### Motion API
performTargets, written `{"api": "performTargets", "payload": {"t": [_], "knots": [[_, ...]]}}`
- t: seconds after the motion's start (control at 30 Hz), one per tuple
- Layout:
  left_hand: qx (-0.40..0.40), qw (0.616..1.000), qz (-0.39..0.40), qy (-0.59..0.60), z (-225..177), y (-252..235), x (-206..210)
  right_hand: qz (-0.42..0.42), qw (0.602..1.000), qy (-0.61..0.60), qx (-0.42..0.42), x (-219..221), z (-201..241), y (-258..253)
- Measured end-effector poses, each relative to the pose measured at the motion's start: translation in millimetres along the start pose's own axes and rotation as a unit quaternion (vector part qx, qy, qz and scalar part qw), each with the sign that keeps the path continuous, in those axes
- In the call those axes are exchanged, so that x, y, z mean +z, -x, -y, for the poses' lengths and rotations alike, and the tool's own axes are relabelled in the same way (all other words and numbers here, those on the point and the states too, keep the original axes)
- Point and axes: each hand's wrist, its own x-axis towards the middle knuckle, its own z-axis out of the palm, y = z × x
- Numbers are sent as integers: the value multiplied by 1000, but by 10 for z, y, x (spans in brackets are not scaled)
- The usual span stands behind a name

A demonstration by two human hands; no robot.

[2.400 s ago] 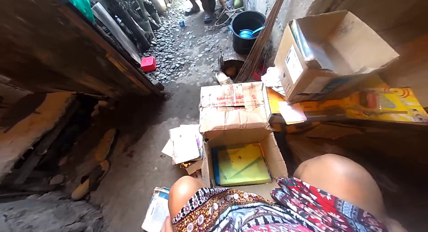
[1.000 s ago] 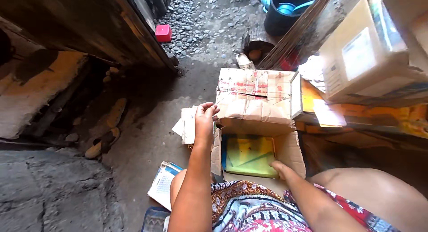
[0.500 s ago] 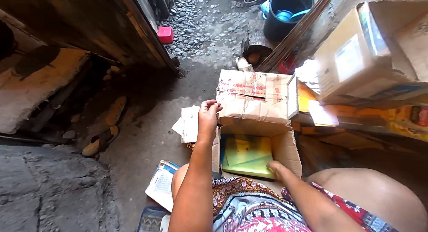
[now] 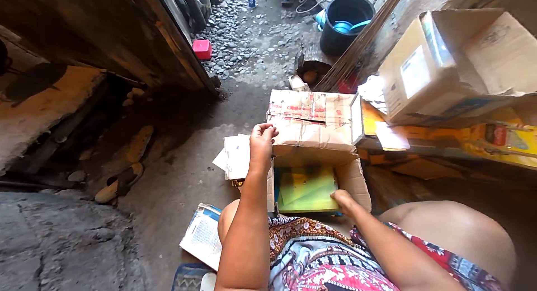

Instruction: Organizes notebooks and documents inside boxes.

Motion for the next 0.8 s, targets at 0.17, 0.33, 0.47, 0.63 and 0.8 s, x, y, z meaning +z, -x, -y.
{"api": "performTargets", "payload": {"t": [0.17,0.33,0.47,0.63,0.8], "knots": [[2,1000,-2,9,8,0,-48,-1,997,-67,35,-38,-223,-240],[10,1000,-6,-9,-8,31,-134,-61,997,-38,24,-112,-155,-240],[7,1000,-5,-6,-20,20,-156,-88,993,-77,20,-154,-22,-151],[6,1000,-4,5,-44,-4,-144,-58,995,-78,6,-328,336,-4],[3,1000,-1,17,-67,-34,-93,-54,998,-13,-18,-537,572,196]]}}
